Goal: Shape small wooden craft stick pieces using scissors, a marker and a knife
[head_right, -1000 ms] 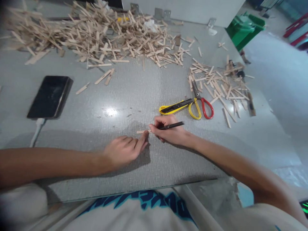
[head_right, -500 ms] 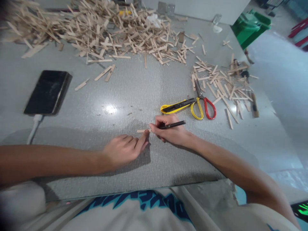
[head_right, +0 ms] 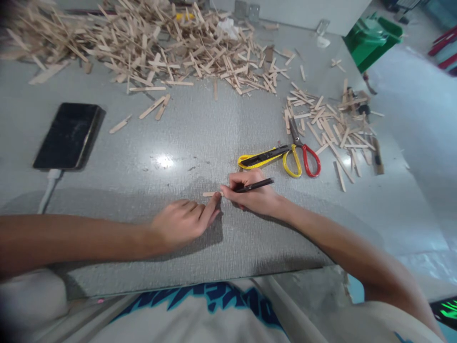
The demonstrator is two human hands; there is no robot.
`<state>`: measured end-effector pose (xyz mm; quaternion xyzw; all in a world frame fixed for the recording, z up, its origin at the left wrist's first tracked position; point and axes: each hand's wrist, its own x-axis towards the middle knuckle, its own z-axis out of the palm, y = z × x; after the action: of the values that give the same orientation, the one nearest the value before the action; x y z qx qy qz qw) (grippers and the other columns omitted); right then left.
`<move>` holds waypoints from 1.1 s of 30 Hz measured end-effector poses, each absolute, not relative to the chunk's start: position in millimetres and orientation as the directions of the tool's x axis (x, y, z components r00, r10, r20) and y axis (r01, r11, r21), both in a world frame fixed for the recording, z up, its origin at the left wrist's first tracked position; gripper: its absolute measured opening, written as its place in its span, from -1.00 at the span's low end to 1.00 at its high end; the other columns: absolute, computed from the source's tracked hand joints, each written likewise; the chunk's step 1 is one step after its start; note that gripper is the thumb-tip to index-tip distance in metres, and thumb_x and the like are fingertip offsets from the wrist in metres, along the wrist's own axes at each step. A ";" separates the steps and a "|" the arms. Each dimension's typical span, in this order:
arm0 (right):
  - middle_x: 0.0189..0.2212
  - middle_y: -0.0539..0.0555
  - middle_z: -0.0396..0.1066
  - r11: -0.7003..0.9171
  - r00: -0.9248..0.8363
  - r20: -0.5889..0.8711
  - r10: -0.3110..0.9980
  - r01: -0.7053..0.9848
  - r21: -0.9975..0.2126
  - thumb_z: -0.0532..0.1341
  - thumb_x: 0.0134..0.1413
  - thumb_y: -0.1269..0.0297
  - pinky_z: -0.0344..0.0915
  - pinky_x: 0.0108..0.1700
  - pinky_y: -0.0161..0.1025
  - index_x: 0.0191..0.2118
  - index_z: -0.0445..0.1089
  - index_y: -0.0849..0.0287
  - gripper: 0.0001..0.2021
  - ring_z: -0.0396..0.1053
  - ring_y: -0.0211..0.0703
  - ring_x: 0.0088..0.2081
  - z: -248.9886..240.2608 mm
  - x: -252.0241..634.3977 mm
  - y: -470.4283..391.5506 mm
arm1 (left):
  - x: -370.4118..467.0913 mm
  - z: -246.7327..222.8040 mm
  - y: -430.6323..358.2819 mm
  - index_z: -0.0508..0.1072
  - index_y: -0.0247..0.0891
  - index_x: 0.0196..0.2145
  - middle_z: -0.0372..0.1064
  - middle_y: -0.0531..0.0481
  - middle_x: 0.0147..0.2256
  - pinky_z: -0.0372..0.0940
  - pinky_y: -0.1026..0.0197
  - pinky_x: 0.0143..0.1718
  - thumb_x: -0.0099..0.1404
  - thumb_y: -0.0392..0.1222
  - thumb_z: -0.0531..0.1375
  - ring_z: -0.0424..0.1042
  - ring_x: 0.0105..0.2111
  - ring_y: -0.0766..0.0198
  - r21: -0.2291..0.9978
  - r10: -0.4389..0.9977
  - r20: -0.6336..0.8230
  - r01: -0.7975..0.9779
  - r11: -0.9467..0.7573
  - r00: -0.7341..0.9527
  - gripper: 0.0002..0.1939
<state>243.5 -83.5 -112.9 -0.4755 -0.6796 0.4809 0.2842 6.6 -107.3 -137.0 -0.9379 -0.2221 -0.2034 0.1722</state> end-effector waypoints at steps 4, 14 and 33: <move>-0.72 -0.12 0.29 0.039 -0.377 -0.101 0.921 0.346 -0.937 0.38 0.37 -0.04 0.07 -0.63 -0.35 -0.53 0.26 0.11 -0.47 0.24 -0.34 -0.70 -115.5 244.3 -83.1 | 6.9 -136.4 -107.2 0.63 -0.62 0.01 0.38 0.02 -0.65 0.20 0.24 -0.61 0.66 -0.32 0.04 0.39 -0.66 0.26 -0.232 0.352 0.458 0.492 -0.839 0.816 -0.62; -0.68 -0.10 0.35 -0.012 -0.356 -0.134 0.925 0.324 -0.946 0.42 0.34 -0.03 0.14 -0.64 -0.37 -0.50 0.26 0.10 -0.50 0.30 -0.33 -0.69 -119.2 245.7 -83.1 | 7.2 -139.5 -107.9 0.61 -0.63 0.04 0.41 0.00 -0.63 0.19 0.23 -0.60 0.66 -0.30 0.05 0.41 -0.64 0.24 -0.211 0.361 0.455 0.493 -0.844 0.814 -0.62; -0.72 -0.11 0.29 0.039 -0.382 -0.109 0.918 0.359 -0.932 0.38 0.38 -0.04 0.08 -0.62 -0.35 -0.54 0.24 0.11 -0.46 0.24 -0.35 -0.70 -115.2 244.7 -82.5 | 7.6 -138.7 -106.9 0.63 -0.64 0.02 0.38 0.01 -0.64 0.21 0.23 -0.61 0.64 -0.33 0.06 0.40 -0.66 0.24 -0.235 0.344 0.466 0.489 -0.840 0.815 -0.63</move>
<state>244.7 -82.5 -115.2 -0.4804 -0.6645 0.4997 0.2793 7.6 -106.9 -138.7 -0.9365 -0.2224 -0.2073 0.1749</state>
